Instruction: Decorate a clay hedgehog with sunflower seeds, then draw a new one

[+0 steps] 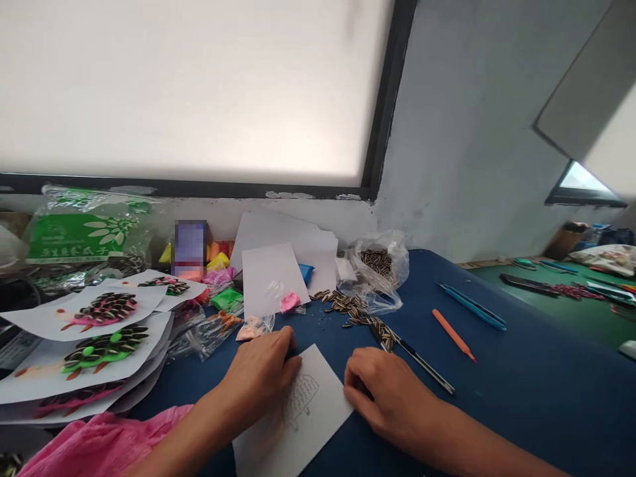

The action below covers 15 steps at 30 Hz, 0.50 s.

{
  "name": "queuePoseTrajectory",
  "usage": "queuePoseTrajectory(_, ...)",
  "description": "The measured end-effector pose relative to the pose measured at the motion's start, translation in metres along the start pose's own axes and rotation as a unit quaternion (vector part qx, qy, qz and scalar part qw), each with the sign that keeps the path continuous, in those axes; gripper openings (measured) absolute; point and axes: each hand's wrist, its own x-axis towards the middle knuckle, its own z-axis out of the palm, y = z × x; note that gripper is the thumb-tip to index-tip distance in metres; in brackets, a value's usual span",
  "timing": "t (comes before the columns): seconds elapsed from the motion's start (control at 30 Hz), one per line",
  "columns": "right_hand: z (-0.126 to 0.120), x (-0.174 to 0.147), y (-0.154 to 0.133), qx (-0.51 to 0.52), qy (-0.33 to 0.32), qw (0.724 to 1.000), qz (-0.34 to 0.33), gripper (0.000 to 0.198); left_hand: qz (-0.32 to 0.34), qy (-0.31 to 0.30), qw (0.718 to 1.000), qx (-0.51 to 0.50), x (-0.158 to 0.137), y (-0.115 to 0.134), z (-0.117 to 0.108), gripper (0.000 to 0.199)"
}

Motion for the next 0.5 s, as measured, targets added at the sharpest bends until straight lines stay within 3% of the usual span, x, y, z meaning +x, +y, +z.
queuePoseTrajectory(0.07,-0.006,-0.007,-0.004,0.037,-0.045,0.998,-0.013,0.016,0.012,-0.004,1.000,-0.014,0.000,0.001,0.000,0.010)
queuePoseTrajectory(0.2,-0.009,-0.005,-0.004,0.031,0.012,0.999,-0.022,0.013,0.034,-0.013,0.998,-0.041,0.001,-0.003,0.001,0.013)
queuePoseTrajectory(0.27,-0.007,0.006,-0.001,0.021,0.032,0.999,-0.024,0.011,0.041,-0.017,0.998,-0.053,0.002,-0.006,0.001,0.015)
queuePoseTrajectory(0.5,0.001,0.054,-0.004,-0.019,-0.032,0.998,-0.042,0.010,0.029,-0.030,0.996,-0.082,0.006,-0.007,0.002,0.020)
